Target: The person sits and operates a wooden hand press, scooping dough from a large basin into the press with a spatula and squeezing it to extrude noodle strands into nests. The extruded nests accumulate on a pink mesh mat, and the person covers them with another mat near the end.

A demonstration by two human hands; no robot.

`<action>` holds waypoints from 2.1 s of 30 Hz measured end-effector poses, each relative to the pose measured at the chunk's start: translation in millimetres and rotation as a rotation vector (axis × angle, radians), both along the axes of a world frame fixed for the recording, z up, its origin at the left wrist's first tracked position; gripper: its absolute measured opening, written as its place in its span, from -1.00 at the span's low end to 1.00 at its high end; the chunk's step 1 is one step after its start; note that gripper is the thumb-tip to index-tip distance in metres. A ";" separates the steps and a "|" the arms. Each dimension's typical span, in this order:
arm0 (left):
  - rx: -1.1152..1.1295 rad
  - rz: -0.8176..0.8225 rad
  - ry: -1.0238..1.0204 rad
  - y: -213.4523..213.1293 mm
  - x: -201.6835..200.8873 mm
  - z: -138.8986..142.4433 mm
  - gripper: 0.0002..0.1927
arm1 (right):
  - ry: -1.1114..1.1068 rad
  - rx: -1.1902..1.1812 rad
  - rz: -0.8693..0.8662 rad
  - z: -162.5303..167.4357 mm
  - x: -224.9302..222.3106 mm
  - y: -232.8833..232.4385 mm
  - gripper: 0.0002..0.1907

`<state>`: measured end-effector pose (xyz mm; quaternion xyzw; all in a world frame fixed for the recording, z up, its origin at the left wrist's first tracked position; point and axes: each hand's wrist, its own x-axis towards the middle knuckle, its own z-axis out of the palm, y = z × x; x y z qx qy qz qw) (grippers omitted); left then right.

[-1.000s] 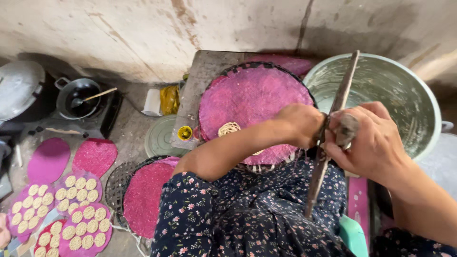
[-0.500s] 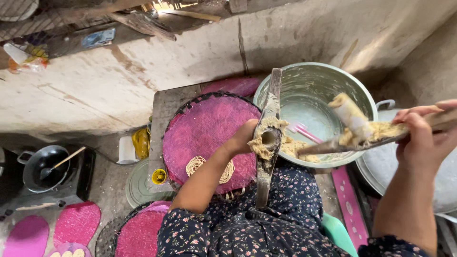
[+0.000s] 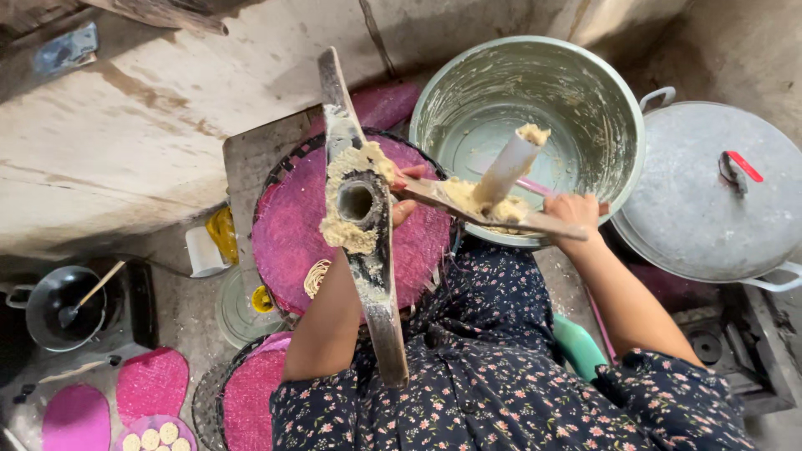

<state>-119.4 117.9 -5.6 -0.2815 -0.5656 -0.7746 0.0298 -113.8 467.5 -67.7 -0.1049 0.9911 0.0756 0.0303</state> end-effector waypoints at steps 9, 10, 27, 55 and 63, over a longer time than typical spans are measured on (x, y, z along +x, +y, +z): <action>-0.371 0.027 -0.292 -13.2 4.4 1.8 -0.33 | -0.198 0.071 -0.068 9.5 17.6 55.3 -0.82; -0.361 0.010 -0.306 -16.8 4.6 0.1 -0.31 | -0.194 0.061 -0.117 12.0 19.2 63.5 -0.82; 0.892 -0.772 -0.972 -23.3 5.9 -26.3 -0.53 | -0.300 -0.145 -0.184 -67.1 -31.1 49.3 -0.59; 0.020 -0.186 -0.591 -19.8 10.3 -24.5 -0.64 | -0.035 -0.115 -0.109 -34.5 -23.0 76.6 -0.71; -0.082 -0.132 -0.518 -18.9 12.6 -17.7 -0.66 | -0.206 -0.146 0.013 -62.0 -30.5 53.8 -0.58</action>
